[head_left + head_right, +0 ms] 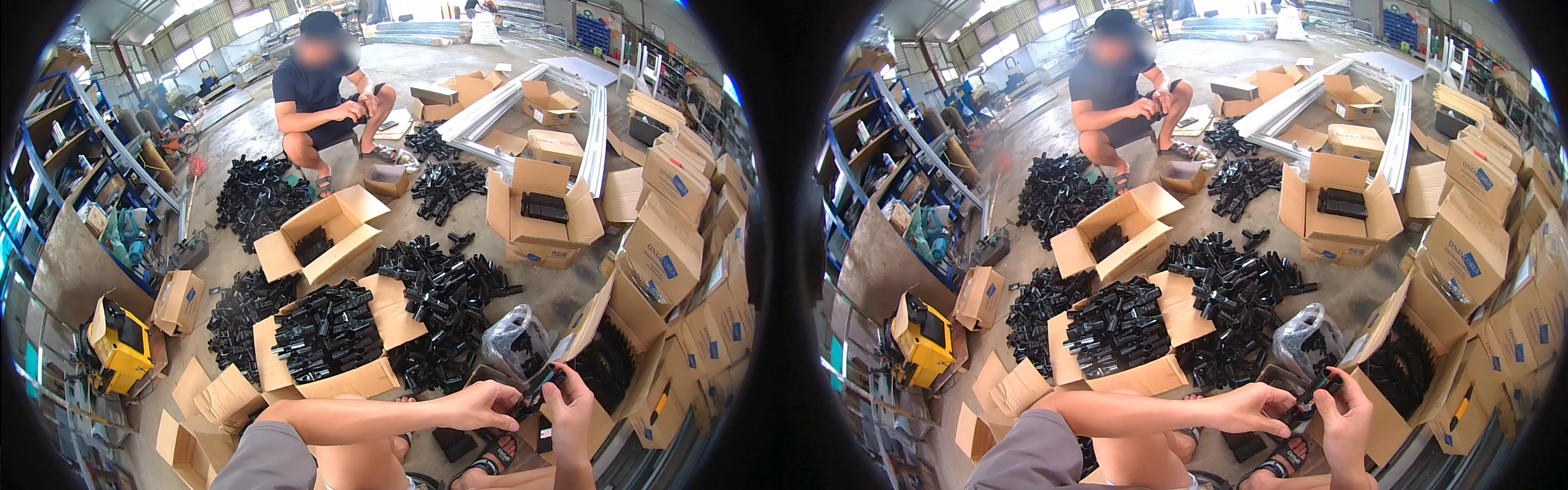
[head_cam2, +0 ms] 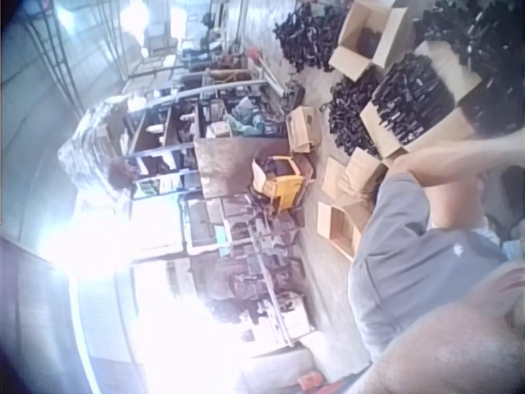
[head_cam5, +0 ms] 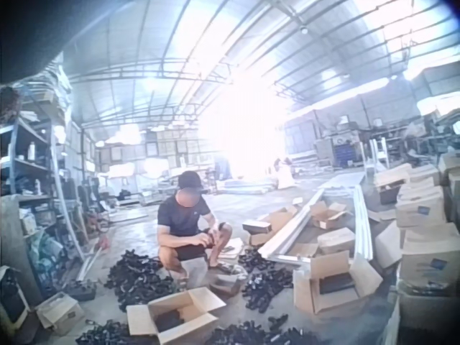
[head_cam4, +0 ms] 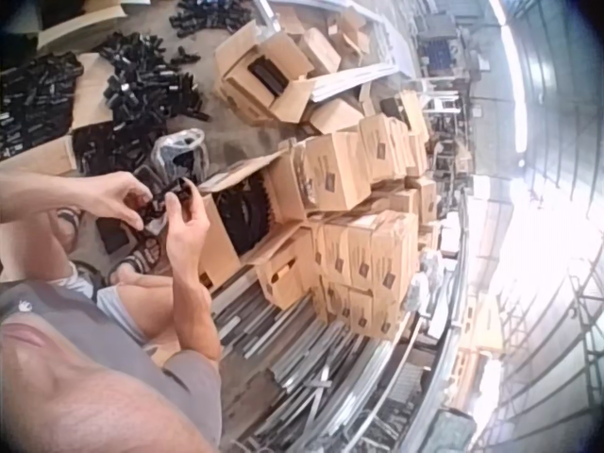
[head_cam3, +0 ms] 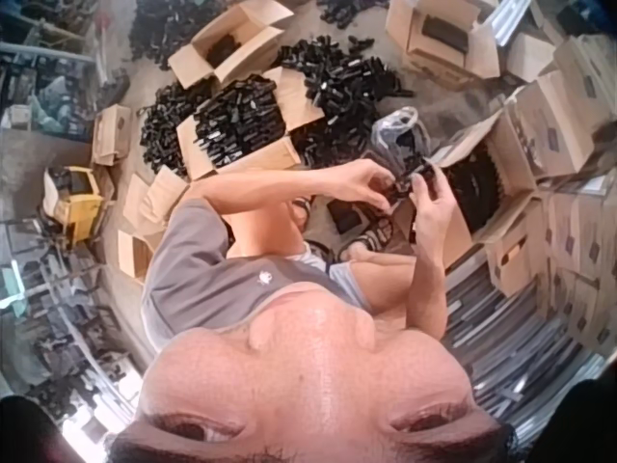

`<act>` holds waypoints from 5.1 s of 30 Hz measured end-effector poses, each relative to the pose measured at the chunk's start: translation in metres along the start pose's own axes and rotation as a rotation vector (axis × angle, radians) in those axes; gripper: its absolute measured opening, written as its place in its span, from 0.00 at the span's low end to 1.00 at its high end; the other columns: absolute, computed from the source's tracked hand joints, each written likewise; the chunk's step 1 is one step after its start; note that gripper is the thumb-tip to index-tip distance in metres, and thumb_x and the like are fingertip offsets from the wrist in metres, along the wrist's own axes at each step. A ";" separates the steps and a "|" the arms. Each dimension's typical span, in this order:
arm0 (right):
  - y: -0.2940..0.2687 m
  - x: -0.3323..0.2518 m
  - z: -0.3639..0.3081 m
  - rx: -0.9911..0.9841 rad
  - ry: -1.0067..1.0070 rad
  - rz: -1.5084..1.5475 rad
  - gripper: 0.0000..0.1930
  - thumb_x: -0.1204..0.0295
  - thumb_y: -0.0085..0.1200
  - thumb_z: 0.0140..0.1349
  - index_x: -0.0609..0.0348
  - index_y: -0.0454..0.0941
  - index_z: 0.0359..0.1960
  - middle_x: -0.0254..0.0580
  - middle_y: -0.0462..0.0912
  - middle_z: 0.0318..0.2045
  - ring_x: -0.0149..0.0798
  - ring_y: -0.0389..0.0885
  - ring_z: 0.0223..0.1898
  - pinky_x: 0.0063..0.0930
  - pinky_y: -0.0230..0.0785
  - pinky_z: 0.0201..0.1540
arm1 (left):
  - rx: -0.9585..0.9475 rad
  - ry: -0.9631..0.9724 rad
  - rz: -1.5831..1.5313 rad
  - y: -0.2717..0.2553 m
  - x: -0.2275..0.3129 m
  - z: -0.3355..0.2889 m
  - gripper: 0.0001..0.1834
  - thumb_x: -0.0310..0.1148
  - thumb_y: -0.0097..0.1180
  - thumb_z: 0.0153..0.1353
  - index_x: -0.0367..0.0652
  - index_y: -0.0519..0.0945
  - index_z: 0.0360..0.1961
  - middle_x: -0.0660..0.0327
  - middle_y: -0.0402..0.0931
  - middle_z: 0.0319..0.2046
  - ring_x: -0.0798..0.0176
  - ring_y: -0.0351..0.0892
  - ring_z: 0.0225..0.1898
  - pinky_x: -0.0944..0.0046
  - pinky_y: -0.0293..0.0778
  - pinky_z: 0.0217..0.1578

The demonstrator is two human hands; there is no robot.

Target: The person picks up black plastic connectors from the floor and cardboard boxes, placing some into a plastic bag and others into different boxes.

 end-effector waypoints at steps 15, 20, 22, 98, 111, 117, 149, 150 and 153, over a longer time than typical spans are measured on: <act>-0.002 0.013 0.005 -0.083 0.008 -0.045 0.21 0.78 0.64 0.67 0.69 0.77 0.61 0.39 0.86 0.40 0.27 0.85 0.39 0.24 0.78 0.44 | 0.092 -0.073 0.062 0.006 -0.001 0.003 0.20 0.31 0.69 0.64 0.30 0.78 0.52 0.48 0.88 0.43 0.60 0.88 0.47 0.57 0.82 0.49; -0.010 0.021 0.000 -0.083 0.063 0.023 0.23 0.75 0.65 0.68 0.67 0.76 0.63 0.35 0.85 0.42 0.24 0.81 0.42 0.22 0.76 0.48 | 0.024 -0.080 -0.004 0.009 0.006 0.008 0.19 0.29 0.68 0.65 0.30 0.78 0.53 0.50 0.88 0.43 0.62 0.88 0.46 0.58 0.82 0.49; -0.008 0.026 0.003 -0.101 0.048 0.017 0.23 0.75 0.65 0.69 0.66 0.76 0.64 0.35 0.85 0.43 0.24 0.81 0.43 0.22 0.76 0.49 | 0.013 -0.142 0.080 0.006 0.006 0.005 0.20 0.28 0.69 0.65 0.30 0.78 0.53 0.51 0.88 0.42 0.64 0.87 0.45 0.59 0.82 0.49; -0.045 0.406 0.264 0.428 0.551 -0.958 0.15 0.67 0.53 0.69 0.59 0.80 0.53 0.60 0.85 0.53 0.60 0.84 0.56 0.52 0.78 0.58 | 0.325 -0.209 0.730 -0.148 -0.028 -0.069 0.32 0.46 0.70 0.58 0.36 0.80 0.58 0.44 0.87 0.43 0.40 0.86 0.46 0.49 0.81 0.48; -0.050 0.325 0.224 0.396 0.365 -0.954 0.15 0.68 0.53 0.67 0.58 0.78 0.53 0.60 0.85 0.50 0.64 0.83 0.54 0.56 0.75 0.58 | 0.306 -0.275 0.774 -0.144 -0.023 -0.056 0.28 0.43 0.72 0.56 0.39 0.82 0.54 0.45 0.86 0.40 0.41 0.87 0.44 0.50 0.81 0.45; -0.032 0.211 0.203 0.273 -0.157 -0.923 0.11 0.70 0.51 0.66 0.60 0.82 0.45 0.61 0.86 0.45 0.63 0.84 0.50 0.57 0.75 0.53 | 0.392 -0.165 0.812 -0.127 -0.006 -0.058 0.21 0.38 0.78 0.48 0.37 0.85 0.39 0.46 0.85 0.30 0.42 0.86 0.36 0.51 0.80 0.38; 0.068 0.009 0.000 -0.281 -0.896 -0.931 0.06 0.69 0.68 0.60 0.55 0.88 0.36 0.35 0.89 0.36 0.40 0.86 0.41 0.35 0.76 0.46 | 0.261 -0.074 1.087 -0.055 0.005 -0.027 0.19 0.31 0.74 0.52 0.35 0.81 0.41 0.43 0.84 0.30 0.38 0.86 0.38 0.43 0.80 0.41; 0.066 0.009 0.000 -0.277 -0.892 -0.932 0.06 0.69 0.68 0.60 0.55 0.88 0.36 0.35 0.89 0.36 0.40 0.86 0.41 0.35 0.76 0.46 | 0.256 -0.072 1.088 -0.054 0.006 -0.025 0.19 0.31 0.74 0.52 0.35 0.81 0.41 0.43 0.84 0.30 0.38 0.86 0.38 0.43 0.80 0.41; 0.067 0.011 0.002 -0.287 -0.858 -0.944 0.06 0.69 0.68 0.60 0.56 0.88 0.37 0.36 0.89 0.38 0.41 0.86 0.42 0.36 0.76 0.46 | 0.272 -0.056 1.101 -0.056 0.007 -0.026 0.14 0.27 0.73 0.50 0.35 0.80 0.35 0.43 0.84 0.31 0.40 0.87 0.37 0.46 0.83 0.40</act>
Point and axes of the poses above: each hand's wrist, its own z-axis towards the middle knuckle, its own y-axis out of the palm, x = y × z, the point moved 10 cm from there along z, towards the middle knuckle
